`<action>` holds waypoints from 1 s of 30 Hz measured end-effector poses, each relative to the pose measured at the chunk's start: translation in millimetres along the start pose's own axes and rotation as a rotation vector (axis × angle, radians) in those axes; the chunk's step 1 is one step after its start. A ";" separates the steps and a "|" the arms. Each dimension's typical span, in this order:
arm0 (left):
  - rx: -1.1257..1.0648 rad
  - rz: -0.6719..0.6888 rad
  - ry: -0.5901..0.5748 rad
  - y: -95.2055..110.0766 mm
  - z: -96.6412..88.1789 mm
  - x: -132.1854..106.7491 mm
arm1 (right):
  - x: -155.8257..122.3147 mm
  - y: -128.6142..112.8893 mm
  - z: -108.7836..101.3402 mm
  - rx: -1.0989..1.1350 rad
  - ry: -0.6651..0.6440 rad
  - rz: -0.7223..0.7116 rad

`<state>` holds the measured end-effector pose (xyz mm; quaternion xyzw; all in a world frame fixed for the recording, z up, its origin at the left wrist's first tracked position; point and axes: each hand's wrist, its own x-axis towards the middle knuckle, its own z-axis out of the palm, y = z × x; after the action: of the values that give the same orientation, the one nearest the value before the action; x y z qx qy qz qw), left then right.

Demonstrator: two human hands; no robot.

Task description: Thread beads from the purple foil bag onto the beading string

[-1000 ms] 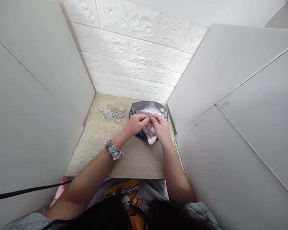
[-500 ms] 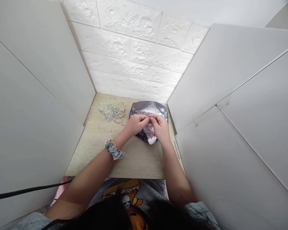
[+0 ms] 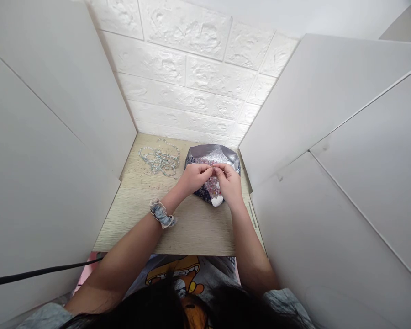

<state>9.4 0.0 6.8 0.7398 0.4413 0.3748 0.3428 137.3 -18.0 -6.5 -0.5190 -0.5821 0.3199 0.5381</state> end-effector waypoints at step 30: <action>-0.231 -0.091 -0.069 0.0 -3.3 3.7 | -2.0 -4.4 -3.6 -0.204 0.044 -0.211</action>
<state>7.8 4.0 9.4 0.6871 0.4161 0.3817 0.4572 139.4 -21.8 -2.2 -0.5136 -0.6511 0.1893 0.5258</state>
